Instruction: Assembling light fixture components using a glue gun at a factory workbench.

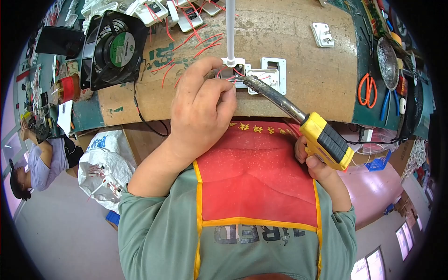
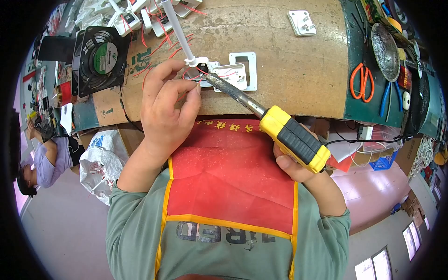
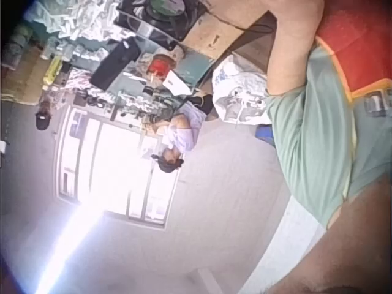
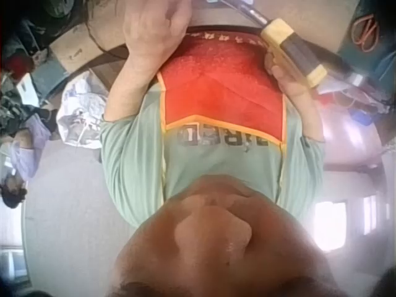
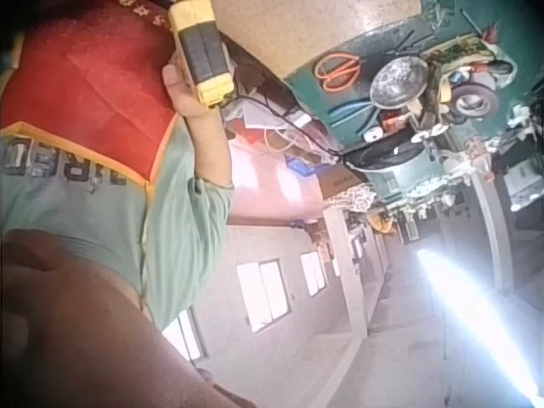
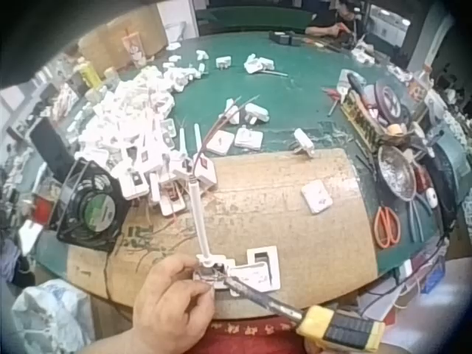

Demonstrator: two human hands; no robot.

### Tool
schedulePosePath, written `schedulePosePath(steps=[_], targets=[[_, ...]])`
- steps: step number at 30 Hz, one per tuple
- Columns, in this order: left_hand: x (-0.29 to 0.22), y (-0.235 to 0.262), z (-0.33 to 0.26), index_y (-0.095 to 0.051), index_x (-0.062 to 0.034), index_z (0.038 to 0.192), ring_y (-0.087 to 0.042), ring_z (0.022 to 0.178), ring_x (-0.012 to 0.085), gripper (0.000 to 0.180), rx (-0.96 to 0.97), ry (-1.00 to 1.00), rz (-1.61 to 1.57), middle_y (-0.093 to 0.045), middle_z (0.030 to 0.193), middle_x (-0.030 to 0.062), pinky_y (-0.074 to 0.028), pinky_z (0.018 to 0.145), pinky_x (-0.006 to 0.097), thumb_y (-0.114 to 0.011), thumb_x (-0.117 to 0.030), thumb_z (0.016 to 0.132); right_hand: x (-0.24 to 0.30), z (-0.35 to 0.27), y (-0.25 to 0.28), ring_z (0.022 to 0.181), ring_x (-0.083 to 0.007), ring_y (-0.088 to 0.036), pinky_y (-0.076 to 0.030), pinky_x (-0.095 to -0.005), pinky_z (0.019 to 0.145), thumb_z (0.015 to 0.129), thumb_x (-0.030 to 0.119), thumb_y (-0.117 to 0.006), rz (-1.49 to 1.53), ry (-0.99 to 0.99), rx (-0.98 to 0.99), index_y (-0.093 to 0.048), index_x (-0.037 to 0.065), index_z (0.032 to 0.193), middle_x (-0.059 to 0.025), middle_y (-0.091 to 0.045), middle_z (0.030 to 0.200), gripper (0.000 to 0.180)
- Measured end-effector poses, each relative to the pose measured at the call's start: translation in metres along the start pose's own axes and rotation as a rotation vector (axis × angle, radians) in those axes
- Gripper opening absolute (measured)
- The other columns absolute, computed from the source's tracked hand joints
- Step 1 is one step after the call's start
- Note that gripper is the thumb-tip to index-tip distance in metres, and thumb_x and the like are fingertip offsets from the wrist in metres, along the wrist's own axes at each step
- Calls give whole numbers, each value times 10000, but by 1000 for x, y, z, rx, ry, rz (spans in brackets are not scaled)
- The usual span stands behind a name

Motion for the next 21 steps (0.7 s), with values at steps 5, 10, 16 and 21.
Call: schedulePosePath(steps=[5, 10, 16, 21], targets=[[0, 0, 0, -637, -16, 841, -623, 1035, 291, 151, 2, -7, 7, -603, 1147, 153, -569, 879, 362, -728, 51, 741, -1, 1, -1, 851, -302, -629, -506, -394, 775, 872, 252, -710, 83, -22, -6, -665, 46, 1111, -64, -667, 910, 319], [1, 0, 0, -626, -23, 829, -631, 920, 293, 168, -62, -45, -9, -616, 1123, 139, -520, 786, 372, -713, 48, 704, 4, 6, -2, 807, -275, -611, -492, -378, 734, 868, 230, -704, 46, -29, 55, -657, 38, 1113, -55, -651, 857, 315], [1, -1, 0, -620, -24, 822, -630, 918, 294, 165, -64, -53, -10, -613, 1117, 138, -519, 779, 369, -710, 51, 705, 6, 5, -4, 729, -226, -582, -467, -348, 669, 878, 264, -711, 137, -29, 48, -647, 34, 1097, -34, -598, 785, 325], [0, 0, 0, -619, -24, 820, -632, 921, 297, 164, -59, -51, -6, -614, 1119, 139, -521, 779, 370, -711, 51, 707, 5, 2, -3, 645, -193, -537, -446, -338, 621, 889, 286, -713, 159, 16, -18, -624, 24, 1126, -26, -556, 748, 364]])
Point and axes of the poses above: each hand's wrist, its own z-axis towards the middle knuckle, its own y-axis out of the back of the hand, x = y × z, the point moved 6 cm from there along z, towards the middle knuckle
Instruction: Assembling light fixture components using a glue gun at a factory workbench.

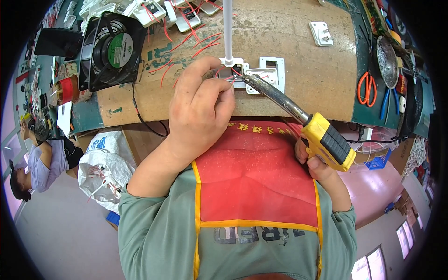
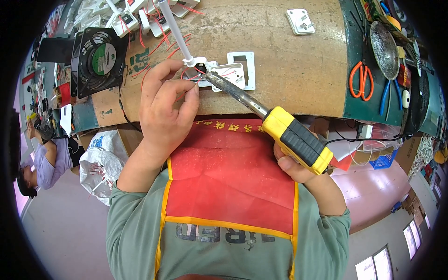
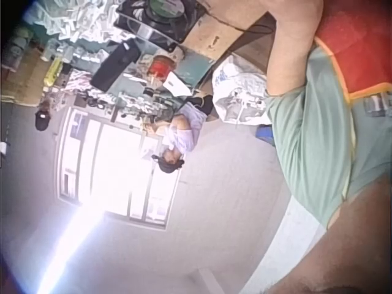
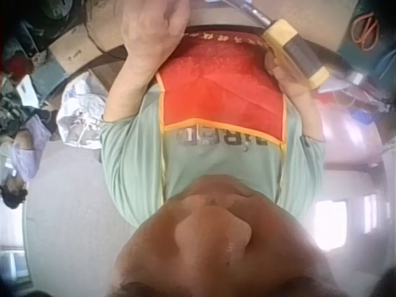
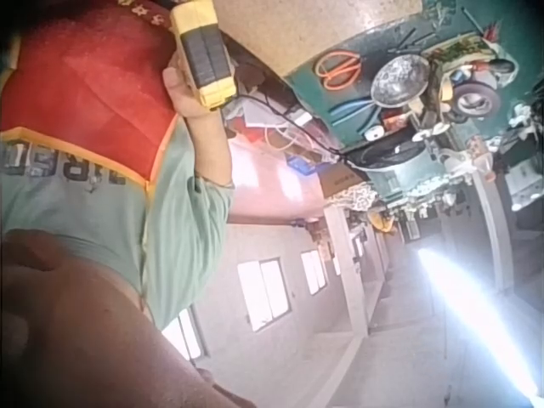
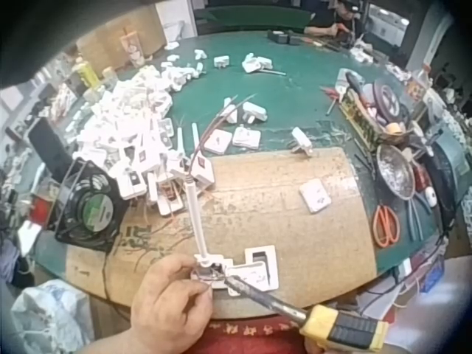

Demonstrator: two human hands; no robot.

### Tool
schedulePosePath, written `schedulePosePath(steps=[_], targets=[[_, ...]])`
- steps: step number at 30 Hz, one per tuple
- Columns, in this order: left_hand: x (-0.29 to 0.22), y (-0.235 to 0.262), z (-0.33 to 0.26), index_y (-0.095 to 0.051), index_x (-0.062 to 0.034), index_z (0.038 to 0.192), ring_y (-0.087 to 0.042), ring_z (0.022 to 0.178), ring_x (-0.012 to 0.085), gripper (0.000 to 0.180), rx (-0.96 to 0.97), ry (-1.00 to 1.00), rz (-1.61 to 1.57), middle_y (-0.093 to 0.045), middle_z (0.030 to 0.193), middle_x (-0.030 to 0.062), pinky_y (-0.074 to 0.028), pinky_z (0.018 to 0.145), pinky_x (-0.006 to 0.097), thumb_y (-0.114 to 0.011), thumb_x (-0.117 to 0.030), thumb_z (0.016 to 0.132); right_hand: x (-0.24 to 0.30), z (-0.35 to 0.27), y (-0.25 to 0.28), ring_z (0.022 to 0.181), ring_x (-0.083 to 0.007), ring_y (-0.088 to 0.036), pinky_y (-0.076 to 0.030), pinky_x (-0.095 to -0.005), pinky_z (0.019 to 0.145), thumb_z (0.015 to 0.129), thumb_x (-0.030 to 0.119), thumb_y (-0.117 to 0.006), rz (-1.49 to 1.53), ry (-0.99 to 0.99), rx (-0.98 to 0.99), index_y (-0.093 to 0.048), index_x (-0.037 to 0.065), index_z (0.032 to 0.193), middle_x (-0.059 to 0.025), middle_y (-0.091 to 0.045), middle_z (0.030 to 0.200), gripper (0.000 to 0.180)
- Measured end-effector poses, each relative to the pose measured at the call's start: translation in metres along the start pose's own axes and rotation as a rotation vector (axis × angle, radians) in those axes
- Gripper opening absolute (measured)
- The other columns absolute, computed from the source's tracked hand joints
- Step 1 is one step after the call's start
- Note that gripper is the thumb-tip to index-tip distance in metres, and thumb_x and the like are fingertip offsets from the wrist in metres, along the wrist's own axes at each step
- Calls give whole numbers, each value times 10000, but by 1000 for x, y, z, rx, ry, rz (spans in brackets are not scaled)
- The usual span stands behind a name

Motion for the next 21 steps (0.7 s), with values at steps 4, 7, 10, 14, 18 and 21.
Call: schedulePosePath(steps=[4, 7, 10, 14, 18, 21], targets=[[0, 0, 1, -622, -23, 820, -634, 926, 300, 162, 9, 4, 6, -616, 1120, 142, -524, 782, 371, -712, 53, 708, 4, 1, -3, 633, -171, -525, -435, -312, 603, 893, 295, -713, 27, 19, 37, -609, 10, 1149, -31, -545, 740, 398], [0, 0, 0, -622, -22, 820, -635, 928, 300, 163, 4, 7, -1, -616, 1121, 143, -524, 783, 372, -710, 56, 707, 8, 1, -3, 643, -155, -515, -424, -292, 592, 888, 307, -724, 91, 18, 31, -601, 15, 1168, -23, -528, 741, 423], [0, 0, 0, -623, -22, 819, -634, 926, 301, 163, 7, 9, -4, -616, 1123, 144, -524, 780, 371, -709, 58, 705, 10, -1, -5, 651, -137, -492, -414, -280, 586, 874, 315, -746, 215, 2, 19, -570, 38, 1232, -8, -511, 766, 486], [-1, 0, 1, -623, -23, 818, -633, 922, 297, 164, 14, 4, -2, -616, 1125, 143, -523, 777, 368, -710, 58, 704, 12, -2, -5, 633, -117, -455, -383, -265, 554, 816, 434, -781, 333, -53, -28, -507, 78, 1336, 11, -480, 773, 687], [-1, 0, 0, -625, -25, 818, -632, 919, 290, 167, 14, 19, -1, -614, 1128, 139, -522, 771, 364, -713, 56, 702, 14, -1, -2, 584, -122, -459, -371, -263, 522, 784, 533, -787, 309, -62, -90, -524, 65, 1306, 12, -467, 719, 750], [0, 0, -1, -624, -29, 816, -631, 917, 287, 169, 12, 23, -2, -614, 1127, 136, -522, 769, 364, -711, 56, 700, 17, -1, -1, 657, -104, -445, -385, -256, 571, 847, 350, -793, 391, 26, 5, -489, 82, 1359, 5, -491, 802, 653]])
Point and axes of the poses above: each hand's wrist, its own z-axis towards the middle knuckle, its own y-axis out of the back of the hand, x = y × z, the point moved 6 cm from there along z, towards the middle knuckle
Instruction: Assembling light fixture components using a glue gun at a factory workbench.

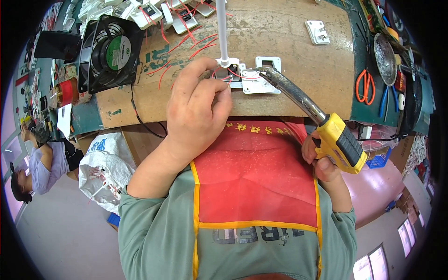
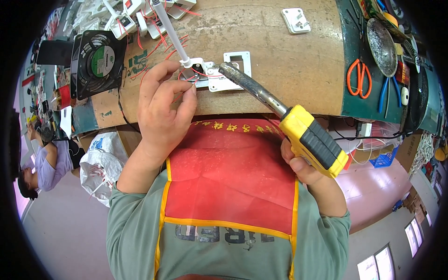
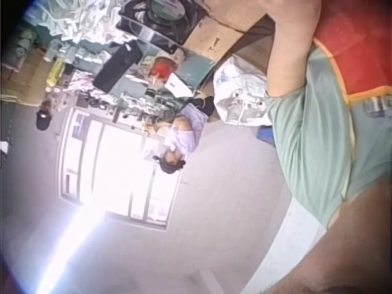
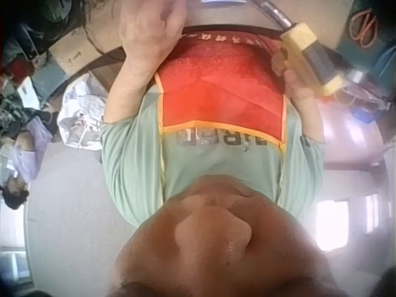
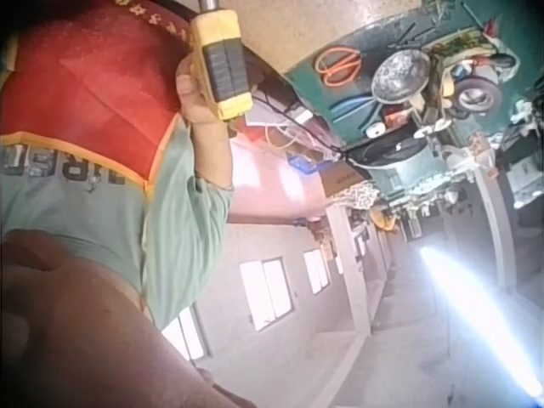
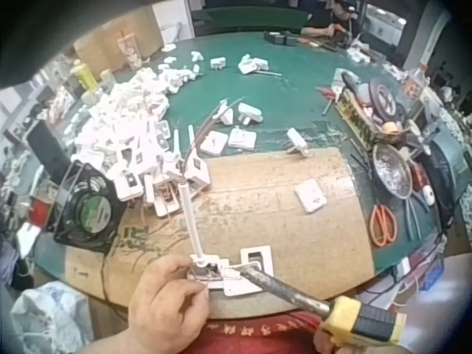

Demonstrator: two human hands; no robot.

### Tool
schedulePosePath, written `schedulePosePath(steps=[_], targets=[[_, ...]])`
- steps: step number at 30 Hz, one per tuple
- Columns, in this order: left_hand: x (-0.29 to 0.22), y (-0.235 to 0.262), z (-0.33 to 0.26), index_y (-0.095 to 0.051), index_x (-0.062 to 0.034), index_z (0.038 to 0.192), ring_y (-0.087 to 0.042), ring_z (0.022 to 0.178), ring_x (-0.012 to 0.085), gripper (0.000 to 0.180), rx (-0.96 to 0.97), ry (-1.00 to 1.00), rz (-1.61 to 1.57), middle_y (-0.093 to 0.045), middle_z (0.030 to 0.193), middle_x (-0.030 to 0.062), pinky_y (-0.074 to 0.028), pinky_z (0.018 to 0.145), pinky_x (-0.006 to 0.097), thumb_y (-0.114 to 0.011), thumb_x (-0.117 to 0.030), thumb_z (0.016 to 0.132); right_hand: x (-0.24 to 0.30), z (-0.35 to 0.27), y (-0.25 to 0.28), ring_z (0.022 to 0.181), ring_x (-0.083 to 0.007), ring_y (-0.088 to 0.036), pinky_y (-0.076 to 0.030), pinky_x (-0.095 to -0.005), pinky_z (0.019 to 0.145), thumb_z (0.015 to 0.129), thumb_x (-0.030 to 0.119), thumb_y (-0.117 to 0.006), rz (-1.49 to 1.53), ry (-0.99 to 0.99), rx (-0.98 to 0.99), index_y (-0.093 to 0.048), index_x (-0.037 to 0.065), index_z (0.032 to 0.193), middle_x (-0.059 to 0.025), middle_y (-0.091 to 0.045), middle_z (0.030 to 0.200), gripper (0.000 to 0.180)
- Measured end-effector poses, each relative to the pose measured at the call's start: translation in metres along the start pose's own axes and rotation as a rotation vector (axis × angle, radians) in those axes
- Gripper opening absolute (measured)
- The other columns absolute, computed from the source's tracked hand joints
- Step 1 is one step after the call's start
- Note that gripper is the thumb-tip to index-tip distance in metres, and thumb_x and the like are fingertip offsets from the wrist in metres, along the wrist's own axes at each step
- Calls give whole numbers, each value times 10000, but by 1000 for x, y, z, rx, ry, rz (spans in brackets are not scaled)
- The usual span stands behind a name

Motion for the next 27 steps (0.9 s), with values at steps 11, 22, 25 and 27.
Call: schedulePosePath(steps=[11, 22, 25, 27], targets=[[18, 28, 2, -713, -44, 958, -628, 1074, 331, 186, 165, 59, 0, -614, 1226, 154, -523, 914, 394, -774, -61, 783, 12, 0, 10, 567, -112, -443, -383, -261, 512, 813, 455, -783, -68, 48, -130, -498, 31, 1293, 4, -478, 718, 701], [1, 1, 11, -763, -144, 890, -388, 1368, 458, 207, 104, -82, -84, -472, 1435, 184, -361, 1095, 519, -830, -97, 700, 10, -6, 17, 615, -103, -447, -354, -243, 536, 771, 411, -838, 7, 10, -179, -508, 16, 1310, 6, -486, 737, 745], [0, -11, 16, -762, -135, 876, -350, 1395, 466, 172, 126, -16, -114, -452, 1457, 199, -347, 1105, 517, -829, -114, 718, 9, -11, 19, 627, -104, -452, -362, -246, 540, 784, 416, -829, -2, 7, -147, -480, 9, 1342, 7, -490, 751, 773], [-1, -17, 17, -761, -129, 869, -333, 1404, 472, 154, 162, 26, -139, -444, 1465, 207, -337, 1110, 517, -826, -120, 730, 9, -15, 19, 621, -108, -469, -375, -250, 535, 793, 407, -823, -33, 39, -160, -521, 7, 1269, 2, -503, 747, 692]])
Point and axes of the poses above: each hand's wrist, its own z-axis towards the middle knuckle, its own y-axis out of the back of the hand, x = y × z, the point moved 6 cm from there along z, towards the middle knuckle
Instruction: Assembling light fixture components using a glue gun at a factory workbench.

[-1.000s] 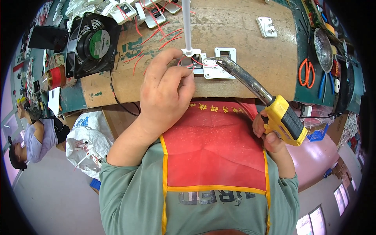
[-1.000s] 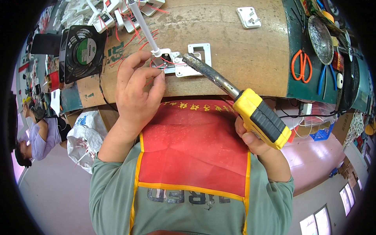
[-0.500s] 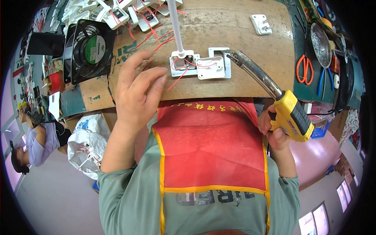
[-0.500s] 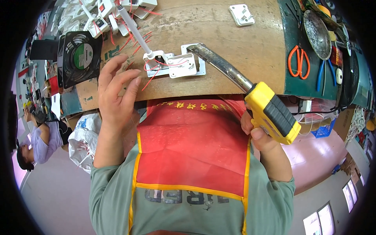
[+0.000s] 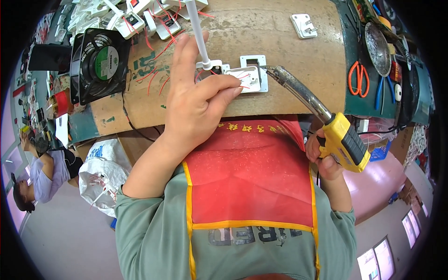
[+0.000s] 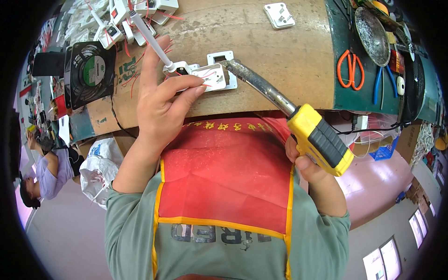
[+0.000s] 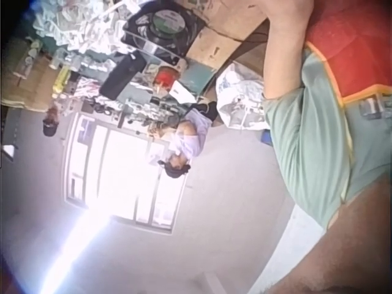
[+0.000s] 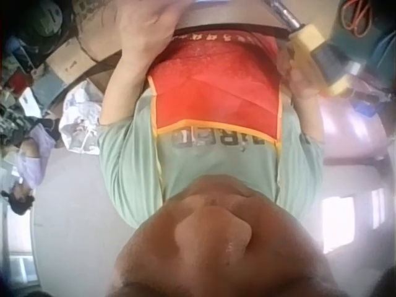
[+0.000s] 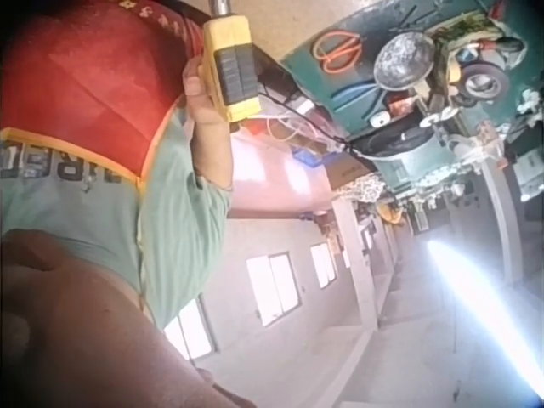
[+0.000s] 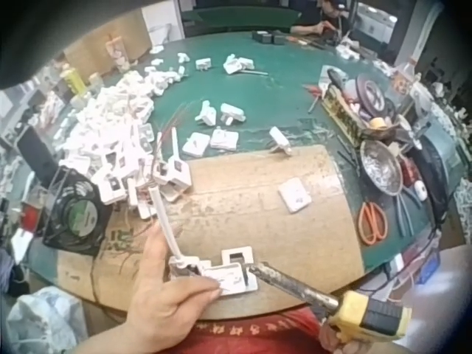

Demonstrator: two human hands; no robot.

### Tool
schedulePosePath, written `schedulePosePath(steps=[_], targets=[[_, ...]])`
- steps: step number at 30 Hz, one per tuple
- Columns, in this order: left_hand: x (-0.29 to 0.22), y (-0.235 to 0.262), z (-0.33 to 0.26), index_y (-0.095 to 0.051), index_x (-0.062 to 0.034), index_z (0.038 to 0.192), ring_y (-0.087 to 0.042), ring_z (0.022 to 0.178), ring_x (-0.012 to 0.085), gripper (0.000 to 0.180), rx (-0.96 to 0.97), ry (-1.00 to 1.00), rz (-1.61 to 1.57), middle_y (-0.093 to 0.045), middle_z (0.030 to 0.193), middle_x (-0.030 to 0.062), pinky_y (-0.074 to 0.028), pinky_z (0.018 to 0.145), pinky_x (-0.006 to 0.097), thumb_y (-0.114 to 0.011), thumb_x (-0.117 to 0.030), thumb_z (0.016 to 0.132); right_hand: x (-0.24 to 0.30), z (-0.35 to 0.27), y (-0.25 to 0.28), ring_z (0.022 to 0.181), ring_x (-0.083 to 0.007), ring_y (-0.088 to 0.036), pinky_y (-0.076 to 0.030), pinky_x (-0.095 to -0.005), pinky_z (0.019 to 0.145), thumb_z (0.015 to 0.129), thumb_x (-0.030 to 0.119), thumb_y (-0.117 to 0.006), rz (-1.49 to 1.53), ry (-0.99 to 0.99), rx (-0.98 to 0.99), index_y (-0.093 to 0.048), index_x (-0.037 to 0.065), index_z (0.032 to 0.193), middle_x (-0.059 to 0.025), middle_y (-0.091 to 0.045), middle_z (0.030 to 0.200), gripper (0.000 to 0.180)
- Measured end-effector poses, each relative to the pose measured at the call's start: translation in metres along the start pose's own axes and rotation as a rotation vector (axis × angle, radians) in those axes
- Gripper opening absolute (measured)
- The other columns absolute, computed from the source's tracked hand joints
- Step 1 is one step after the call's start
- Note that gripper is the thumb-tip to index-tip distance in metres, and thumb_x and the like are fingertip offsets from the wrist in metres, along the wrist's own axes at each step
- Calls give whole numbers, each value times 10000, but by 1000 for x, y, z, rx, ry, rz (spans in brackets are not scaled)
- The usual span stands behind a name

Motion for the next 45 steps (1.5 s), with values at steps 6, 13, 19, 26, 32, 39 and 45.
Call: schedulePosePath(steps=[6, 13, 19, 26, 32, 39, 45], targets=[[-5, -4, 5, -775, -109, 870, -407, 1390, 397, 114, 35, 33, 70, -420, 1502, 216, -369, 1088, 447, -814, -133, 765, 1, -3, 5, 566, -130, -519, -406, -262, 503, 835, 352, -790, -228, 113, 67, -584, 30, 906, -27, -539, 700, 388], [0, -8, 9, -759, -108, 842, -392, 1403, 385, 87, 80, 125, 22, -437, 1494, 206, -356, 1107, 408, -798, -131, 768, -13, -17, 17, 552, -142, -518, -392, -266, 496, 840, 327, -788, -333, 105, 116, -564, 35, 847, -31, -541, 703, 368], [0, -8, 9, -744, -106, 810, -404, 1401, 373, 70, 68, 134, 10, -455, 1481, 207, -366, 1100, 403, -789, -121, 758, -7, -9, 7, 542, -154, -504, -388, -280, 497, 841, 287, -777, -291, 104, 88, -554, 52, 814, -27, -533, 683, 325], [1, -9, 9, -712, -79, 771, -354, 1391, 461, 70, 38, 112, -42, -482, 1414, 228, -347, 1113, 496, -763, -93, 725, -9, -8, 6, 521, -205, -499, -381, -328, 497, 841, 267, -731, -466, 113, 136, -539, 77, 735, -23, -509, 609, 289], [1, -10, 9, -704, -76, 763, -348, 1394, 463, 73, 50, 128, -36, -479, 1415, 232, -350, 1110, 495, -762, -91, 722, -10, -12, 9, 536, -214, -527, -401, -332, 509, 852, 264, -731, -557, 124, 140, -552, 82, 752, -25, -532, 626, 274], [2, -9, 9, -728, -104, 798, -378, 1417, 399, 64, 57, 126, -20, -453, 1482, 201, -358, 1114, 436, -775, -121, 758, -8, -13, 7, 540, -213, -529, -405, -337, 512, 853, 277, -740, -558, 88, 110, -565, 85, 750, -22, -532, 630, 280], [2, -9, 9, -727, -107, 797, -376, 1418, 401, 62, 58, 134, -22, -466, 1478, 190, -376, 1101, 440, -774, -118, 758, -5, -10, 3, 537, -220, -523, -398, -339, 502, 852, 292, -740, -544, 156, 111, -560, 93, 716, -27, -525, 621, 301]])
Point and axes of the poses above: each hand's wrist, its own z-axis towards the middle knuckle, its own y-axis out of the back of the hand, x = y × z, the point moved 6 cm from there along z, towards the middle knuckle
